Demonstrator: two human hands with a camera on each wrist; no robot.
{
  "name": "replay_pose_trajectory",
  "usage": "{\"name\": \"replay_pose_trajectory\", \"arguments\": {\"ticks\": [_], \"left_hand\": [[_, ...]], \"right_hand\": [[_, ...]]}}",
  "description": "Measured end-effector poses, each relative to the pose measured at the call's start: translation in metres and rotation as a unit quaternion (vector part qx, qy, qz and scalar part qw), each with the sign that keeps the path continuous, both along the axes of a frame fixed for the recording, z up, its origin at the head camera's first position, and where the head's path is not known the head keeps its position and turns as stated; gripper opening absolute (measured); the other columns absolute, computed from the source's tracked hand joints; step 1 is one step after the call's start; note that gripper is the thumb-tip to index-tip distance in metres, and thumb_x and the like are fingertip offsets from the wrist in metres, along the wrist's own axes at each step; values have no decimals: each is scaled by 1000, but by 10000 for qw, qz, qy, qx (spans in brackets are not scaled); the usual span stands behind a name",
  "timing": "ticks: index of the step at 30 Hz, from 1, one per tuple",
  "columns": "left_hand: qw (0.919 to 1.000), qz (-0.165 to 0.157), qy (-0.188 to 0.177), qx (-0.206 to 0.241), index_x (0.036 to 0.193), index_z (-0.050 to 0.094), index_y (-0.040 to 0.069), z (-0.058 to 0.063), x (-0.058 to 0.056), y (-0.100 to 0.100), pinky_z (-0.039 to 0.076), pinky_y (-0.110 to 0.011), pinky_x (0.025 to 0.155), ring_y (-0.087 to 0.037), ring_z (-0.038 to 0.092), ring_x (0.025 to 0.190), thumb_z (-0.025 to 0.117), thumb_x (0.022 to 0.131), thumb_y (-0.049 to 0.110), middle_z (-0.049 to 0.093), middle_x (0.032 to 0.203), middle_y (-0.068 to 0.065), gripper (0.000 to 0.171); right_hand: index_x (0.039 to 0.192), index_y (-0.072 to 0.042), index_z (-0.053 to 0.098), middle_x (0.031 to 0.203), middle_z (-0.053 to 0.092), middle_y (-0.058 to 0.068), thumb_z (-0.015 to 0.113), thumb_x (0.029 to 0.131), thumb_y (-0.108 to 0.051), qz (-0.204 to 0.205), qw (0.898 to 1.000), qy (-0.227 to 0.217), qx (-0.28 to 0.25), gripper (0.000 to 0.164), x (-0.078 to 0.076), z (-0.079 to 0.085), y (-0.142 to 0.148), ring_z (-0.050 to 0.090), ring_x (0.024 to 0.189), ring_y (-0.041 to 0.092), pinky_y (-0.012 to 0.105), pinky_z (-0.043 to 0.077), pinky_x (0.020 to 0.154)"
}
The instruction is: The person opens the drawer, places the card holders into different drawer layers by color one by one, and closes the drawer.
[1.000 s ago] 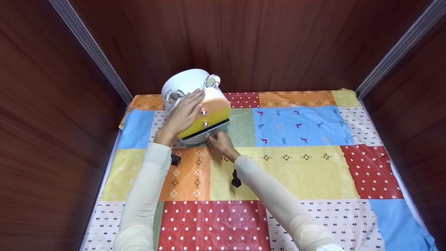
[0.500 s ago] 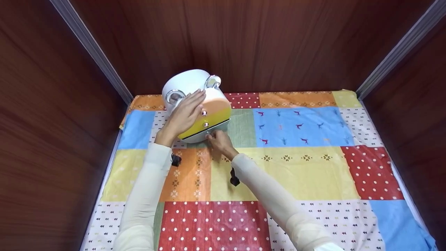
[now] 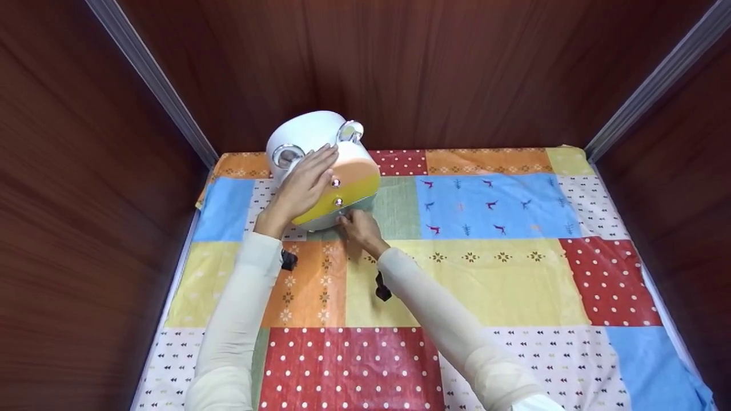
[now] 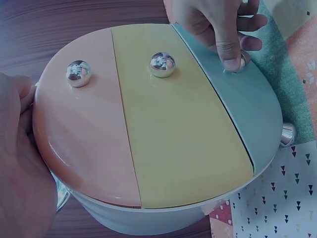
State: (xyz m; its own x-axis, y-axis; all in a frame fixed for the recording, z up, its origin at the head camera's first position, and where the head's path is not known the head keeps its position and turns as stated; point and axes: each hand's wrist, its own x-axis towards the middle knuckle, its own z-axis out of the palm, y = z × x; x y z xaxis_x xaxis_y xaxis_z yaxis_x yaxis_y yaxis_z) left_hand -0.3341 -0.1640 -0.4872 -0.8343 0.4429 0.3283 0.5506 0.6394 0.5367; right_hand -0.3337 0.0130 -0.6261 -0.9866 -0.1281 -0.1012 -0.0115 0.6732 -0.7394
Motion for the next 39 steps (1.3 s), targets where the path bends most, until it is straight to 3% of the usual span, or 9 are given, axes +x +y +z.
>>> {"name": "replay_pose_trajectory", "arguments": {"ticks": [7,11,17,26,34,39], "left_hand": [[10000,-24,4,15,163,43,11,0,0,1,14,-37,139,-23,29,164,42,116,28,38,172,-3,49],[10000,13,-19,9,163,43,13,-1,-1,1,15,-38,139,-22,28,164,43,116,27,37,173,-2,49],[10000,3,-12,30,163,43,13,-2,-1,2,14,-39,139,-22,28,164,43,116,27,37,173,-1,49],[10000,-14,35,16,163,43,13,-4,-1,2,14,-38,139,-21,27,165,48,115,26,37,173,-1,50],[9991,142,359,-197,163,43,11,-7,0,1,16,-39,138,-24,29,164,59,110,16,37,173,-3,56],[9965,344,766,27,157,52,7,-8,5,3,23,-37,137,-24,37,161,60,108,12,47,167,-6,50]], "right_hand": [[88,-11,63,74,55,-4,63,108,-32,-42,9999,98,104,29,1,1,1,50,67,14,28,37,59],[89,-11,65,75,58,-4,64,107,-33,-32,9999,48,102,28,-1,-3,1,53,68,14,33,45,63],[90,-11,66,75,58,-4,63,108,-32,-34,10000,-23,46,28,1,1,1,53,68,14,26,41,58],[95,-7,72,75,60,-4,61,109,-33,-9,9992,-313,-241,31,3,3,5,56,67,12,25,44,55],[106,-7,74,92,76,6,58,111,-30,43,9996,-1,-285,28,3,13,15,63,75,12,24,48,62],[117,-2,73,98,76,11,54,113,-26,159,9983,27,-555,31,5,23,31,66,76,14,23,56,63]]}}
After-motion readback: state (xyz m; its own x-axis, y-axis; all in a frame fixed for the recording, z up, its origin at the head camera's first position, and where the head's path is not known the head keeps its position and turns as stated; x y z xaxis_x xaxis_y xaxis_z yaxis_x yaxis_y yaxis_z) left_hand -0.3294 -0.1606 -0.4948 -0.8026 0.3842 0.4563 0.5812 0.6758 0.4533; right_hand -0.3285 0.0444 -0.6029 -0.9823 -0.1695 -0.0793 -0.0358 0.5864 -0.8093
